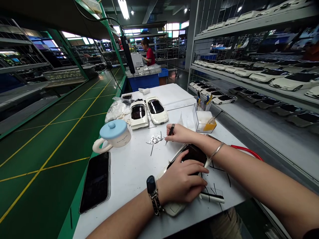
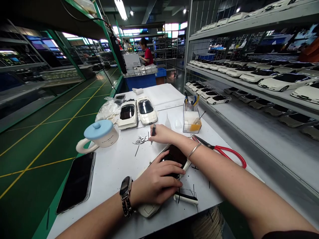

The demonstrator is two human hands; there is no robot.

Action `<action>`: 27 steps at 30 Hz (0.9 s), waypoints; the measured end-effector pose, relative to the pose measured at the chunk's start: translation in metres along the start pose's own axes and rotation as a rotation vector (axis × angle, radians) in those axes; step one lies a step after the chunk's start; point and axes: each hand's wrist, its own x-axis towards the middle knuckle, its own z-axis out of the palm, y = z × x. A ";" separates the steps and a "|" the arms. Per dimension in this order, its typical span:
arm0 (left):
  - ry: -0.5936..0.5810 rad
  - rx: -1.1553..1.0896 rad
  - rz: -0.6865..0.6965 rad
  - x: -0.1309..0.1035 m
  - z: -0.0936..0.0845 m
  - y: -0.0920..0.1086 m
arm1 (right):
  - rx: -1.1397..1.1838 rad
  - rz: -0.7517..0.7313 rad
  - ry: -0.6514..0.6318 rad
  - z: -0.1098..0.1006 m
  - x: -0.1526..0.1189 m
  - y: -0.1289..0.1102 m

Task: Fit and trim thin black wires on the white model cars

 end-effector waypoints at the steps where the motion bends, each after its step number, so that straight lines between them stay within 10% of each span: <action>1: -0.003 0.000 -0.003 0.000 0.000 0.000 | -0.013 -0.006 -0.002 0.001 0.000 -0.002; 27: -0.031 0.006 -0.021 0.000 -0.001 0.001 | 0.002 -0.021 -0.057 -0.003 0.000 -0.003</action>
